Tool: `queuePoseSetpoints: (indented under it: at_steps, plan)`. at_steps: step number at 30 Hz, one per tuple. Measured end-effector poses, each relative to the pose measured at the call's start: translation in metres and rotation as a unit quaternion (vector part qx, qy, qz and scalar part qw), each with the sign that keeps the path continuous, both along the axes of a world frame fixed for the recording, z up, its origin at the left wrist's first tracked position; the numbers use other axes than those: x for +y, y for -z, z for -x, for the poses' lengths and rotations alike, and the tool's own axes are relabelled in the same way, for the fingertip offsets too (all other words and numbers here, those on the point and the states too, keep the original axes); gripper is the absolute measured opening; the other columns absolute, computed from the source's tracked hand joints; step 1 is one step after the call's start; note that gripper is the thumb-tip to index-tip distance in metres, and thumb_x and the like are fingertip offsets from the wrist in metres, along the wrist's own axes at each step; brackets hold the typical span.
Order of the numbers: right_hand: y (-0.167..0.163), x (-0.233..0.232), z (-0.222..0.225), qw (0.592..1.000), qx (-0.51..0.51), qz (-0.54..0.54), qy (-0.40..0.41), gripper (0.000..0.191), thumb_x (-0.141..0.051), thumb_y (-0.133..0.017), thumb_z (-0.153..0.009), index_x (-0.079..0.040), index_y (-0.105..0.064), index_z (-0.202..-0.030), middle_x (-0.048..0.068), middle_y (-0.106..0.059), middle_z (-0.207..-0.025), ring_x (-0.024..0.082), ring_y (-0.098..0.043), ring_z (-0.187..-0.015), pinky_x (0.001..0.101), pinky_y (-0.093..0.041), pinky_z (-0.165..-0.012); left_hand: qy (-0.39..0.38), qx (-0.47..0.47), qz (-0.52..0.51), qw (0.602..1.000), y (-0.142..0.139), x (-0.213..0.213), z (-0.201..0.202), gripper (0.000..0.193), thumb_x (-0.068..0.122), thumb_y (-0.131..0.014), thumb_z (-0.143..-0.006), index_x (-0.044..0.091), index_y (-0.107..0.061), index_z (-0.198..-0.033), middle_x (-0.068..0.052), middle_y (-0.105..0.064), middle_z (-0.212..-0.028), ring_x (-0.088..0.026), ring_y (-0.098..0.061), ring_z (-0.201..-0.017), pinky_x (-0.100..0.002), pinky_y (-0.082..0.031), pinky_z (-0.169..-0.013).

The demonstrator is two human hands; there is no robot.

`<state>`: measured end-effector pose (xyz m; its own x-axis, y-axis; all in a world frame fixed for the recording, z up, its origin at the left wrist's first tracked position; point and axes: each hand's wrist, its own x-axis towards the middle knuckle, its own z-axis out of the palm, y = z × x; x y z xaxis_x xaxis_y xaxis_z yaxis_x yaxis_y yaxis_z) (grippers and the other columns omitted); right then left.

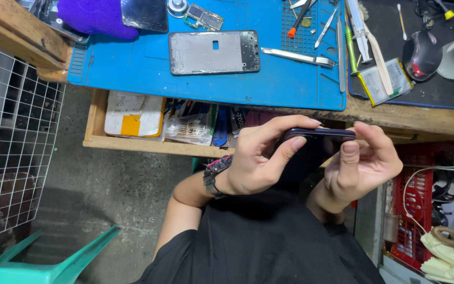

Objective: The person disassembles a smartphone, separating the back cover and frame from the main body. They then use a cotton swab to clean the internal components and connectors on the motherboard before placing the parts back together.

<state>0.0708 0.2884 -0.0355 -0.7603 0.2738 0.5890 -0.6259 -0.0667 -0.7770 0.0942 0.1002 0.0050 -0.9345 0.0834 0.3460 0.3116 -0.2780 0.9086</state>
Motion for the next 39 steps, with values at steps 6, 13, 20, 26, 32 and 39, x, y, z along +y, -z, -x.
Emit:
queuePoseSetpoints:
  at_steps: [6,13,20,26,32,39]
  plan:
    - [-0.023,0.002,0.002,0.991,-0.014,0.024,-0.127,0.030,-0.009,-0.082,-0.098,0.009,-0.069,-0.118,0.015,-0.066,-0.089,0.020,-0.064,-0.082,0.0268,-0.051,-0.076,0.005,0.010,0.047,0.999,-0.005,-0.002,-0.001,0.027,-0.001,-0.062,-0.108,0.000,-0.065,-0.135,-0.010,-0.077,-0.107,-0.011,-0.076,-0.091,-0.020,-0.059,-0.079]
    - [-0.028,0.007,0.005,0.984,-0.004,0.033,-0.174,0.021,-0.003,-0.082,-0.096,0.008,-0.069,-0.108,0.016,-0.068,-0.087,0.021,-0.062,-0.079,0.0299,-0.050,-0.075,0.046,0.072,0.005,0.996,-0.011,-0.007,0.001,0.022,-0.004,-0.054,-0.114,-0.002,-0.059,-0.136,-0.017,-0.066,-0.138,-0.023,-0.067,-0.131,-0.029,-0.055,-0.116]
    - [-0.021,0.014,0.009,0.981,-0.007,0.026,-0.191,0.018,-0.001,-0.081,-0.097,0.007,-0.069,-0.106,0.016,-0.069,-0.088,0.021,-0.063,-0.080,0.0277,-0.048,-0.074,0.067,0.062,0.013,0.996,-0.011,-0.011,0.003,0.025,0.000,-0.051,-0.116,-0.002,-0.054,-0.141,-0.016,-0.064,-0.141,-0.022,-0.067,-0.131,-0.028,-0.055,-0.116]
    - [-0.026,0.015,0.009,0.979,-0.014,0.019,-0.204,0.019,0.000,-0.081,-0.094,0.005,-0.069,-0.107,0.015,-0.069,-0.089,0.021,-0.064,-0.081,0.0312,-0.051,-0.078,0.066,0.055,0.025,0.996,-0.011,-0.013,0.002,0.024,0.004,-0.049,-0.118,-0.002,-0.055,-0.141,-0.015,-0.065,-0.141,-0.021,-0.069,-0.128,-0.028,-0.057,-0.112]
    - [-0.025,0.020,0.007,0.970,-0.024,0.025,-0.240,0.017,0.003,-0.080,-0.095,0.006,-0.067,-0.105,0.013,-0.068,-0.088,0.018,-0.061,-0.079,0.0299,-0.048,-0.073,0.077,0.055,0.024,0.995,-0.009,-0.014,0.003,0.024,0.005,-0.048,-0.119,-0.002,-0.053,-0.141,-0.016,-0.064,-0.142,-0.021,-0.068,-0.130,-0.029,-0.056,-0.114]
    - [-0.029,0.017,0.004,0.977,-0.036,0.010,-0.209,0.016,0.005,-0.079,-0.095,0.008,-0.067,-0.105,0.013,-0.066,-0.087,0.019,-0.059,-0.080,0.0299,-0.045,-0.072,0.079,0.039,0.017,0.996,-0.013,-0.014,0.001,0.025,0.004,-0.050,-0.117,-0.003,-0.055,-0.141,-0.018,-0.066,-0.140,-0.022,-0.068,-0.130,-0.029,-0.055,-0.114]
